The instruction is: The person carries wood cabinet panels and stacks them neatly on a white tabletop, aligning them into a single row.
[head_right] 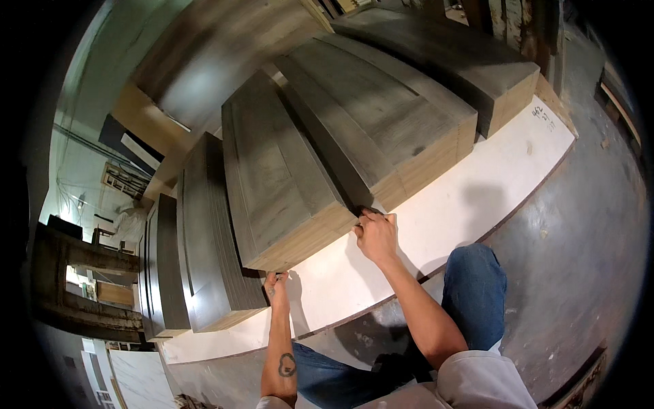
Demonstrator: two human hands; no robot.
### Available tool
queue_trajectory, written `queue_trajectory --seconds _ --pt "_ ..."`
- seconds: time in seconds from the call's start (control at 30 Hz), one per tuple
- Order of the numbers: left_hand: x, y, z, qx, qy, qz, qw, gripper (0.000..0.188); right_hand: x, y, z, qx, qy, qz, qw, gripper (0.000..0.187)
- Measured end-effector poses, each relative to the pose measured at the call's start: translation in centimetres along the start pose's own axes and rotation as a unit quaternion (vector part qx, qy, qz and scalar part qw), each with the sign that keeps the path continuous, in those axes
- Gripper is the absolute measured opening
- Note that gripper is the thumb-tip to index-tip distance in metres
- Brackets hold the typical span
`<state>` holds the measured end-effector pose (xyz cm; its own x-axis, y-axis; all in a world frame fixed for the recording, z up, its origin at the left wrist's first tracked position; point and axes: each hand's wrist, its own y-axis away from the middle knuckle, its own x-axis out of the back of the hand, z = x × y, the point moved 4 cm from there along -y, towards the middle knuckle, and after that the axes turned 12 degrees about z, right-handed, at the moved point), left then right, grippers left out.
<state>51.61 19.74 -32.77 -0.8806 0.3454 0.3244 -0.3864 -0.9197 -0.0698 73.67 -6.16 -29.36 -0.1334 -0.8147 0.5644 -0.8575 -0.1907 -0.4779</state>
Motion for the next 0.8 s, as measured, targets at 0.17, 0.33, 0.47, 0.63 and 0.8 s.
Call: queue_trajectory --seconds 0.17,0.33,0.47,0.63,0.8 --pt "0.7 -1.1 -1.6 -0.026 -0.005 -0.032 0.999 0.029 -0.1 0.0 0.1 0.012 -0.003 -0.01 1.0 0.025" --pt "0.7 -0.8 -1.6 -0.046 -0.051 -0.028 0.997 0.019 0.2 0.1 0.3 0.006 -0.006 -0.035 0.999 0.027" --pt "0.6 0.9 -0.4 -0.066 -0.063 -0.017 0.996 0.021 0.5 0.8 0.9 0.011 -0.014 -0.025 1.0 0.026" --pt "1.0 1.3 -0.7 -0.101 -0.07 -0.033 0.992 0.034 1.3 1.1 0.8 0.021 -0.036 -0.01 0.999 0.023" --pt "1.1 1.5 0.3 -0.114 -0.049 -0.046 0.991 0.03 2.0 1.5 -0.4 0.017 -0.019 0.013 1.0 0.022"
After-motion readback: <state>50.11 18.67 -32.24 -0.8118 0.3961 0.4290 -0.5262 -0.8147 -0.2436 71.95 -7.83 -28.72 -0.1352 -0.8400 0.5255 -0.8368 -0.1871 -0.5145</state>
